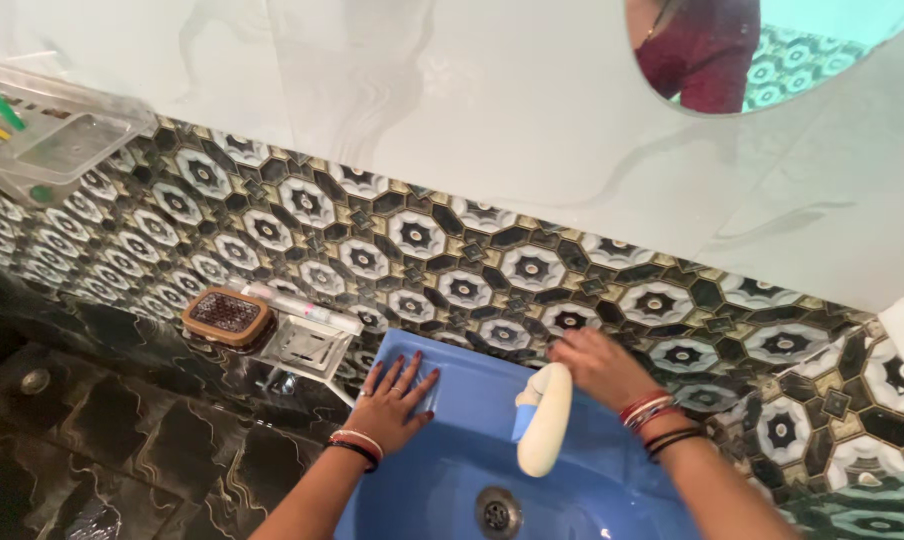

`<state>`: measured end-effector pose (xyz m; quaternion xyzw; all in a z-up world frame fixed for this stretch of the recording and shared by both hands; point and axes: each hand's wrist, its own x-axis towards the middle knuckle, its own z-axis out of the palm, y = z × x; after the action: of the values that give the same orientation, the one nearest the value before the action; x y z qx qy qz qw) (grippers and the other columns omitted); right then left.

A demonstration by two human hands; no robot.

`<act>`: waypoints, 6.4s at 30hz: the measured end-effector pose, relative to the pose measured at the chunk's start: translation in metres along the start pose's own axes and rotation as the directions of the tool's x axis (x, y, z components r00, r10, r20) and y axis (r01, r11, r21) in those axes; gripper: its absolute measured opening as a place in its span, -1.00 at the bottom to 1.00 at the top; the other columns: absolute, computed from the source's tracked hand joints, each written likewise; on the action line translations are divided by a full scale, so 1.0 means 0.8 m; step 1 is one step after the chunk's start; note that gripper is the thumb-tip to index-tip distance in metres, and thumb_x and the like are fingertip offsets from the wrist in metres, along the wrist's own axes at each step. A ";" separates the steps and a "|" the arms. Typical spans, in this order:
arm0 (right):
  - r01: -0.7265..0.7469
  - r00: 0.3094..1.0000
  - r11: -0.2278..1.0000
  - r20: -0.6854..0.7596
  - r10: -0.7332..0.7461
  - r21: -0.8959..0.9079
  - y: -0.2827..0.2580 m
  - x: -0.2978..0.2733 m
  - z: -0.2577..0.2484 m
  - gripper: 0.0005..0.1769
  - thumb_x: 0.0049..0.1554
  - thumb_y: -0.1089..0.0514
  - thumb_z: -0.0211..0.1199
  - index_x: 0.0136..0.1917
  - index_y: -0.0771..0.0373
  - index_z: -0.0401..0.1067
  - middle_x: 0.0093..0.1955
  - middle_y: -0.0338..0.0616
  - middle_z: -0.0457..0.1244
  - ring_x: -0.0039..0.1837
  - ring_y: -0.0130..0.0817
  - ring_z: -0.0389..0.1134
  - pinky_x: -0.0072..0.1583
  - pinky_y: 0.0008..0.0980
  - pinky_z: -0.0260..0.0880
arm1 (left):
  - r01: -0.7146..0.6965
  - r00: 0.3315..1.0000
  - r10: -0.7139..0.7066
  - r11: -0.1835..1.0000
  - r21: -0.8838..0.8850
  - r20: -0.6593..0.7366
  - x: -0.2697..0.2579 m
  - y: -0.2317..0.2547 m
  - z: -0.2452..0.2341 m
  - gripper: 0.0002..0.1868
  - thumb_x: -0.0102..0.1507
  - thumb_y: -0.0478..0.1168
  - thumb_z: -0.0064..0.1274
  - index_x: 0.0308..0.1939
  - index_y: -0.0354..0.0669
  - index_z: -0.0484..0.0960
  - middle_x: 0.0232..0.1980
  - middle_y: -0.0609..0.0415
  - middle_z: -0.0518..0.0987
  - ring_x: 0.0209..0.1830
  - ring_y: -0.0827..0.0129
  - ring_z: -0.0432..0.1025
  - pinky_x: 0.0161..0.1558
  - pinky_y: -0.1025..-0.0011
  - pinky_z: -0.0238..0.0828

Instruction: The person places a clear plastic organizer on the tiled wall above a blue sink, then puts a toothbrush, toothpaste, and toothbrushes into it. They also place a soap dish and a metal pick into the organizer, then wipe the sink basin and faucet with a cloth.

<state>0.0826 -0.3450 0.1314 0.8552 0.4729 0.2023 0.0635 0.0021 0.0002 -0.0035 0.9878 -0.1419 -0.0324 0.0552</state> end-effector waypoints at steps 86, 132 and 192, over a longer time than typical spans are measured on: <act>-0.694 -0.128 0.335 -0.567 0.813 0.637 -0.157 0.229 0.090 -0.68 0.05 0.59 0.08 -0.03 0.28 0.43 0.01 -0.04 0.17 -0.05 -0.20 0.33 -0.16 -0.34 0.38 | -0.309 0.951 0.292 0.899 -0.309 -0.101 0.015 -0.073 -0.041 -0.35 0.39 0.05 -0.28 0.55 0.00 0.11 0.68 0.04 -0.22 0.66 0.04 -0.40 0.50 -0.15 -0.57; -0.709 0.072 0.489 -0.638 0.767 0.508 -0.151 0.261 0.020 -0.72 0.09 0.49 0.18 -0.01 0.21 0.51 0.04 -0.10 0.21 0.08 -0.15 0.33 0.08 -0.22 0.41 | -0.356 0.934 0.317 0.861 -0.364 -0.165 0.015 -0.077 -0.025 -0.27 0.38 0.12 -0.23 0.55 -0.16 0.15 0.69 -0.07 -0.18 0.68 -0.01 -0.40 0.51 -0.17 -0.62; -0.684 0.461 0.647 -0.489 0.741 0.336 -0.151 0.306 -0.012 -0.73 0.09 0.46 0.24 0.00 0.19 0.58 -0.01 -0.09 0.26 -0.14 -0.32 0.36 -0.21 -0.40 0.42 | -0.367 0.930 0.327 0.824 -0.432 -0.167 0.012 -0.096 0.008 -0.14 0.35 0.05 -0.08 0.59 -0.26 -0.05 0.69 -0.09 -0.17 0.69 0.08 -0.30 0.53 -0.09 -0.51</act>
<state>0.0994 -0.0758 0.1743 0.8677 0.0757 0.4415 -0.2157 0.0321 0.0701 -0.0193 0.9049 -0.3052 -0.0119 0.2964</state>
